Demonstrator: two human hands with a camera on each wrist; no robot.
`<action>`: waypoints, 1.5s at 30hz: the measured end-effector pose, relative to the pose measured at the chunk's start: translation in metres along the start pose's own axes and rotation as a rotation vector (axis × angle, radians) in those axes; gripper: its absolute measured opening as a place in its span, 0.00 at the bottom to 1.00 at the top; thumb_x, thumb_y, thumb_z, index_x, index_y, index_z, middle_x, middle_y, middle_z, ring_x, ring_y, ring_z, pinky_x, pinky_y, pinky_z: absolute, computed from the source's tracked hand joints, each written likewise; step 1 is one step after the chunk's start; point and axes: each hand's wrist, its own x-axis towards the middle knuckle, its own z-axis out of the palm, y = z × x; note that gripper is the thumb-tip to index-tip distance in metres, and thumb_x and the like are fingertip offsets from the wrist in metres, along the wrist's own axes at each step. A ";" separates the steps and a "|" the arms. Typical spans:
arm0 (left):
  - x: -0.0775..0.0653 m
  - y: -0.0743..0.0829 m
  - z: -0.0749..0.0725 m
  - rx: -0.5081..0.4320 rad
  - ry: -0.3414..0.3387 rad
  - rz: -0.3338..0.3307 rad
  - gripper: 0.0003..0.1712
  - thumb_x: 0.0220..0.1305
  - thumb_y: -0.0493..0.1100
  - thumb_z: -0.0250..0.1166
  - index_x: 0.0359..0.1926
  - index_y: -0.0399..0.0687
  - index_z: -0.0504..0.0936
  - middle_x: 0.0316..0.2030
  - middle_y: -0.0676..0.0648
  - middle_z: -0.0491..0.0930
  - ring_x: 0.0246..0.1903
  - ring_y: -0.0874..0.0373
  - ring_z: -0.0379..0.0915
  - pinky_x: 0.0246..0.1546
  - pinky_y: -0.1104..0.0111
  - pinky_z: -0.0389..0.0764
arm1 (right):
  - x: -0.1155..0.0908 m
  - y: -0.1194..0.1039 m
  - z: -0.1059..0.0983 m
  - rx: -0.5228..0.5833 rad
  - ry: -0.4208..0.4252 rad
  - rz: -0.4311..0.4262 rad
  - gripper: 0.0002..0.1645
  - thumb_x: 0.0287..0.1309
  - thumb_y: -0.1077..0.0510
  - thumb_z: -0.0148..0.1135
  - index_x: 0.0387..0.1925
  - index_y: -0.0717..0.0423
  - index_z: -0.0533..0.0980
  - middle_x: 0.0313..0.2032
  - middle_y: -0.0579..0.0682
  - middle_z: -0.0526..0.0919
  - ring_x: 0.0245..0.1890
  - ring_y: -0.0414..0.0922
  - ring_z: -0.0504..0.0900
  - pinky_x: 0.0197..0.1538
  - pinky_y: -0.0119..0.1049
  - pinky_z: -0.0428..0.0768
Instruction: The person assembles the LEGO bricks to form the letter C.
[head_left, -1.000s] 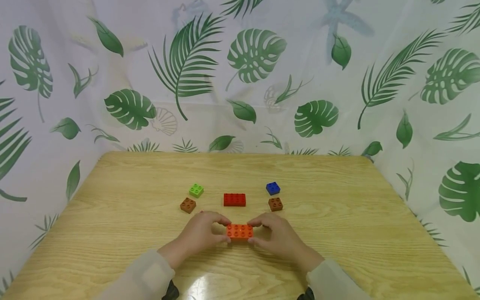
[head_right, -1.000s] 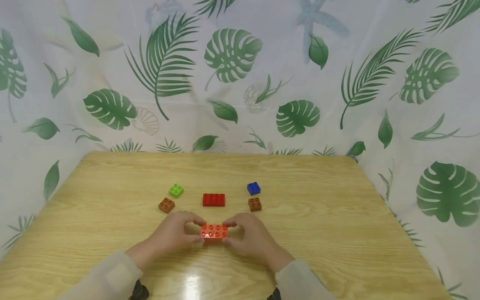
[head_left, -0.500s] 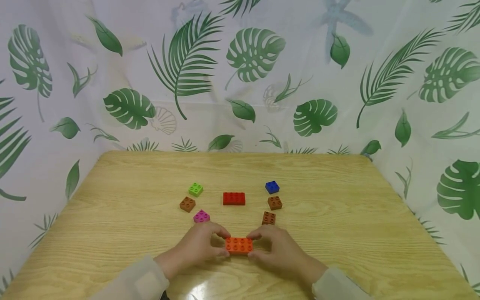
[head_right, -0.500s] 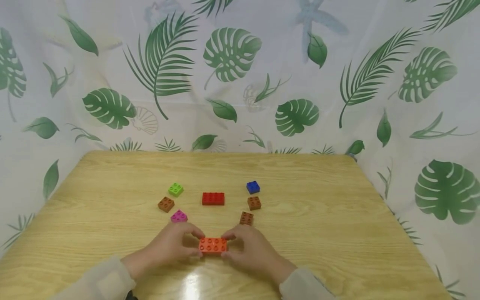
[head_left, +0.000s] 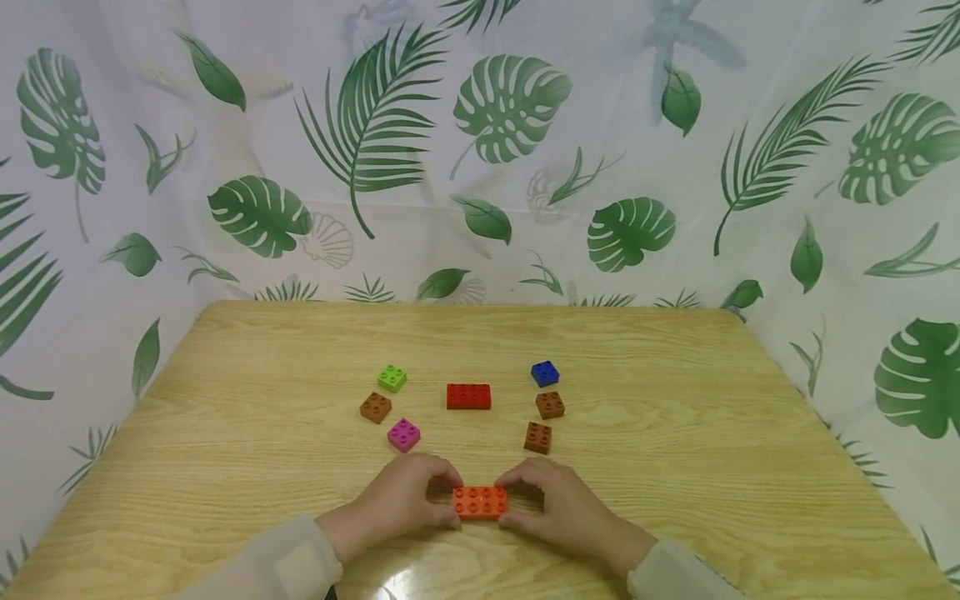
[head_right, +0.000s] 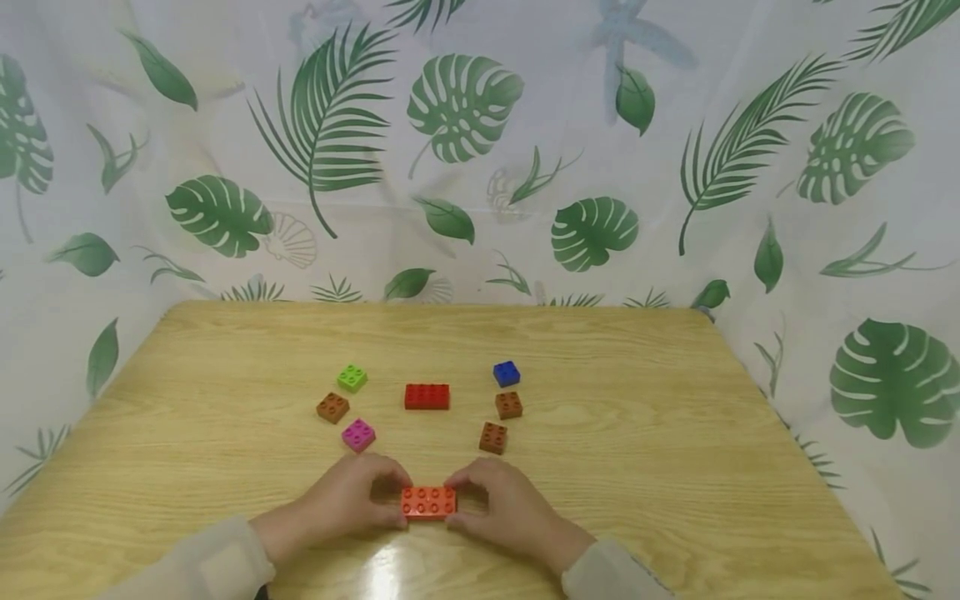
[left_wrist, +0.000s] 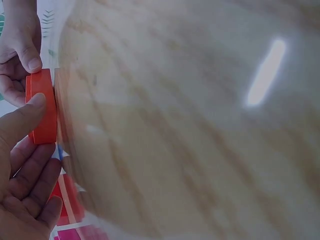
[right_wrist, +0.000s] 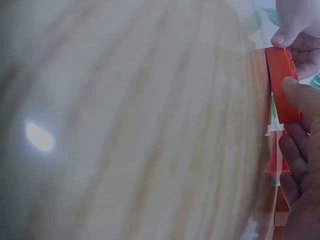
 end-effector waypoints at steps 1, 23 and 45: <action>0.000 0.000 0.000 0.003 -0.002 0.004 0.21 0.45 0.52 0.77 0.40 0.49 0.84 0.40 0.55 0.82 0.44 0.58 0.75 0.50 0.61 0.74 | 0.000 0.001 0.000 -0.005 0.001 -0.004 0.22 0.54 0.41 0.67 0.47 0.46 0.79 0.44 0.36 0.79 0.47 0.38 0.76 0.53 0.41 0.74; 0.001 0.000 0.000 0.020 -0.006 0.014 0.22 0.46 0.52 0.76 0.41 0.48 0.85 0.40 0.55 0.83 0.44 0.60 0.76 0.50 0.62 0.74 | -0.002 0.001 -0.001 0.045 0.028 0.041 0.25 0.53 0.41 0.67 0.49 0.48 0.78 0.46 0.36 0.79 0.49 0.39 0.76 0.55 0.43 0.73; 0.001 0.001 0.000 0.037 0.015 0.033 0.21 0.45 0.51 0.77 0.40 0.47 0.85 0.39 0.54 0.83 0.42 0.61 0.75 0.47 0.64 0.75 | 0.014 0.032 -0.021 -0.139 0.358 0.080 0.27 0.45 0.54 0.76 0.49 0.54 0.79 0.45 0.45 0.78 0.47 0.45 0.76 0.48 0.45 0.77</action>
